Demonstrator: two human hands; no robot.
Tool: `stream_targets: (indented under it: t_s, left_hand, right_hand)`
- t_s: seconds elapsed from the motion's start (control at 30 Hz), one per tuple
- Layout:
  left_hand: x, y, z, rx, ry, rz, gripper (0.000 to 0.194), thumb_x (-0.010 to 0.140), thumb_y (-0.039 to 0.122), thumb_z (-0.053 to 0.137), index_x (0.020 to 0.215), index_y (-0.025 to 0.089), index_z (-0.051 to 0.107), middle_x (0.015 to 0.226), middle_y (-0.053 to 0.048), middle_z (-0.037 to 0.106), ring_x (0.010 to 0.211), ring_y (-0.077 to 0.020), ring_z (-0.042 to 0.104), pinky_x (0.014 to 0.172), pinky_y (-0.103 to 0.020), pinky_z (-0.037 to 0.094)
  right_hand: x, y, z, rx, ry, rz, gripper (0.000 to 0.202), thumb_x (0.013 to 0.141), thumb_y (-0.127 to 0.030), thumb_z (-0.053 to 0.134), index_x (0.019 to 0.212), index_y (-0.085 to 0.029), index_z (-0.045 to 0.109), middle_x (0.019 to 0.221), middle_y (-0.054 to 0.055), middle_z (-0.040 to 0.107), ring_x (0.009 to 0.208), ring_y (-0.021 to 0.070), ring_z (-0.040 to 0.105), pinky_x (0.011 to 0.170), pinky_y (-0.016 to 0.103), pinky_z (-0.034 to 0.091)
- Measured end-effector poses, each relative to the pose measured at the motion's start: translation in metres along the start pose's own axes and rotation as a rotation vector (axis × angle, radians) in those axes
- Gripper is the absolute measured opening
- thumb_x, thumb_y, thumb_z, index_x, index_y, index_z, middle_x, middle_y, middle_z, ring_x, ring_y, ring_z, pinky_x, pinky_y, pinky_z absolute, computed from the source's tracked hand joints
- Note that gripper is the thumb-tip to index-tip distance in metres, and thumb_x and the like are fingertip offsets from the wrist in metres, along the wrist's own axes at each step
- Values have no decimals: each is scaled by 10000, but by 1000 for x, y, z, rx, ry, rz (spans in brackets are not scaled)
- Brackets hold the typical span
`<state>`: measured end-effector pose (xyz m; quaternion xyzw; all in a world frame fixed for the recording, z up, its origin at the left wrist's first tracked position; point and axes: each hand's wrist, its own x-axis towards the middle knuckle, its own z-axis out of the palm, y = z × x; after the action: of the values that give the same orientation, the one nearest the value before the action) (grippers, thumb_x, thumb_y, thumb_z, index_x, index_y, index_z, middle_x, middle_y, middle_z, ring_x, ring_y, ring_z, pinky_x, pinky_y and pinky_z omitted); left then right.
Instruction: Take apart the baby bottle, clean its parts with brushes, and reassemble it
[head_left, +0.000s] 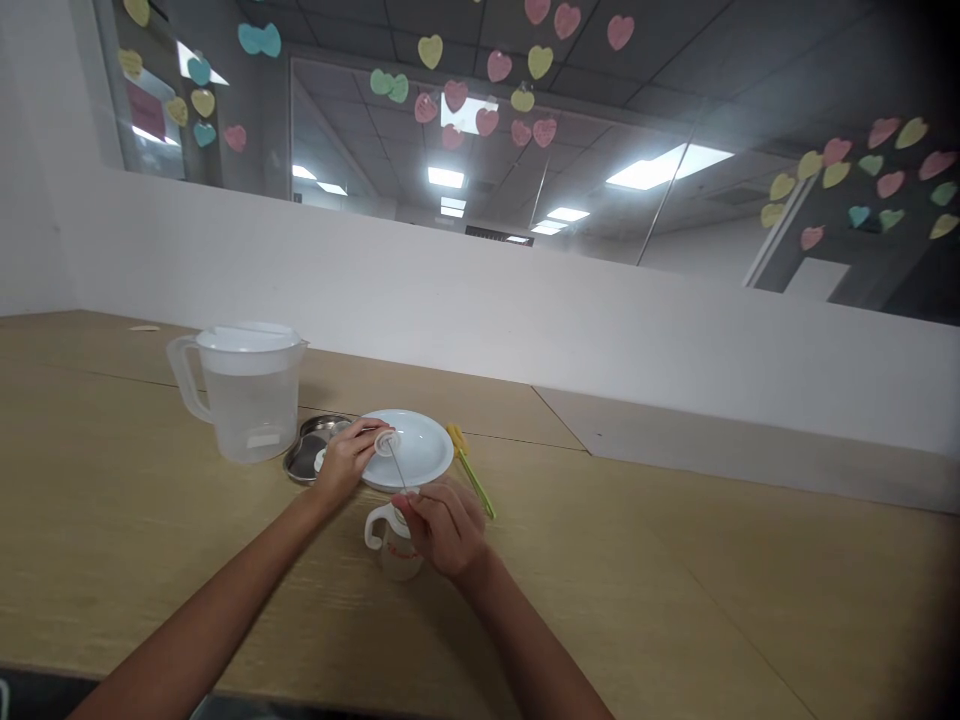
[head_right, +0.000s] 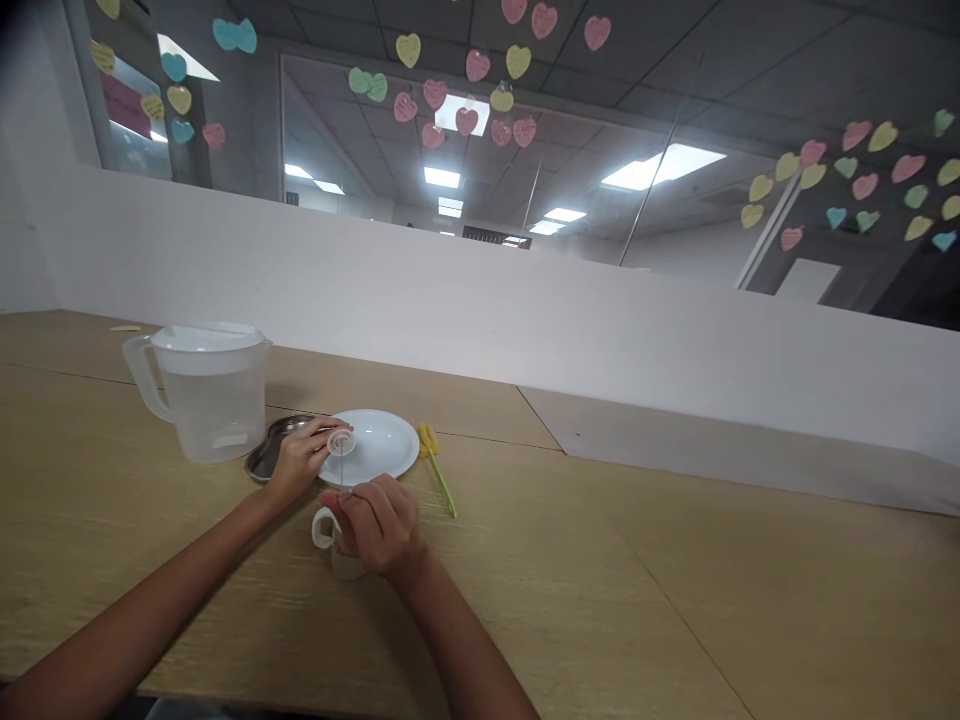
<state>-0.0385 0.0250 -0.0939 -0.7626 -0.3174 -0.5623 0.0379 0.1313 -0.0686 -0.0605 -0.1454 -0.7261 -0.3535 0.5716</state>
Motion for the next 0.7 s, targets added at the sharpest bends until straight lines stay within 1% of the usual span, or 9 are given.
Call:
stream_targets:
  t_s: [0.17, 0.37, 0.53, 0.7]
  left_hand:
    - [-1, -5, 2, 3, -14, -7, 259, 871, 234, 456, 926, 198, 707, 946, -54, 665, 859, -161, 622, 776, -270, 500]
    - [1, -8, 1, 4, -24, -12, 256, 861, 214, 462, 918, 196, 711, 927, -55, 673, 835, -163, 627, 755, -269, 503]
    - [2, -8, 1, 6, -23, -47, 259, 859, 233, 462, 896, 192, 715, 912, -54, 684, 813, -161, 627, 743, -260, 498]
    - [1, -10, 1, 9, -25, -58, 261, 860, 248, 463, 876, 191, 718, 879, -52, 690, 776, -158, 627, 717, -259, 494]
  right_hand:
    - [-2, 1, 0, 1, -1, 7, 57, 840, -168, 591, 846, -178, 535, 616, 0, 581, 553, 114, 541, 517, 237, 447]
    - [1, 1, -2, 17, 9, 2, 49, 849, -168, 575, 846, -175, 527, 605, 6, 578, 527, 113, 520, 497, 236, 440]
    - [2, 1, -4, 33, 14, 13, 46, 851, -171, 572, 858, -182, 528, 622, 7, 578, 542, 116, 534, 510, 243, 447]
    - [4, 2, -7, 43, 18, 1, 46, 851, -162, 570, 871, -170, 530, 624, 16, 575, 531, 121, 535, 489, 247, 440]
